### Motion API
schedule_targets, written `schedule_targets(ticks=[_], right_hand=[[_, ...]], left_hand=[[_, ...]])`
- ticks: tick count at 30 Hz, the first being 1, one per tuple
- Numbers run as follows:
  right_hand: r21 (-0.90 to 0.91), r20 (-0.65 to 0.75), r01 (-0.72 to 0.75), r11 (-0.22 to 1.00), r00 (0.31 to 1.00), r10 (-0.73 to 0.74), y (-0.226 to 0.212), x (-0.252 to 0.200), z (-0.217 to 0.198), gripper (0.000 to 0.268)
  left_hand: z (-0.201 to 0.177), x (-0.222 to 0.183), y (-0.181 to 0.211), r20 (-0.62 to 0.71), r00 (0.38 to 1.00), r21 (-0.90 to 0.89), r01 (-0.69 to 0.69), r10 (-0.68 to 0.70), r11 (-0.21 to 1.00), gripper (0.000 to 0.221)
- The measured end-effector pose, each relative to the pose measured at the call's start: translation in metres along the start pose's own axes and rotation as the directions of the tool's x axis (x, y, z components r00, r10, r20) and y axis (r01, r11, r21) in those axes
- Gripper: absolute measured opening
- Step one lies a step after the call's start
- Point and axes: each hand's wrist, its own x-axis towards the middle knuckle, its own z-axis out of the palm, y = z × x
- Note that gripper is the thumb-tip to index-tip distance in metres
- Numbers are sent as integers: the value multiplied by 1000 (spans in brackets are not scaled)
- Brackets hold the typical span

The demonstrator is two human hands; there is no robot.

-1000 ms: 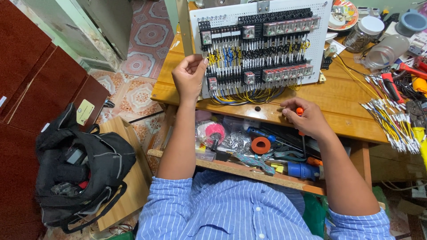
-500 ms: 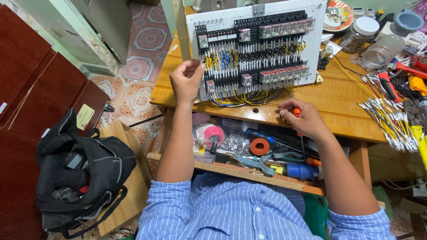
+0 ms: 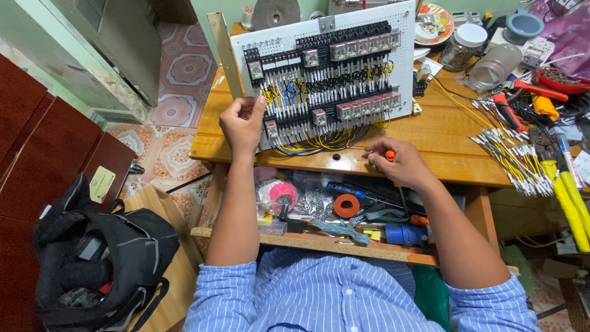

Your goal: Connecting and organizing multiple wires into a terminal block on an electrical panel using a screwdriver.

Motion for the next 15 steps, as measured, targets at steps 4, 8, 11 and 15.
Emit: schedule_targets(ticks=[4, 8, 11, 15], right_hand=[[-36, 35, 24, 999, 999, -22, -13, -8, -3, 32], [141, 125, -29, 990, 992, 11, -27, -16, -10, 60], [180, 170, -22, 983, 985, -10, -35, -20, -9, 60], [148, 192, 25, 989, 980, -54, -58, -22, -7, 52]], left_hand=[[1, -1, -1, -5, 998, 47, -59, 59, 997, 14], [0, -3, 6, -32, 981, 75, -189, 192, 979, 14], [0, -4, 11, -55, 961, 91, -265, 271, 960, 15], [1, -2, 12, -82, 934, 118, -337, 347, 934, 15]])
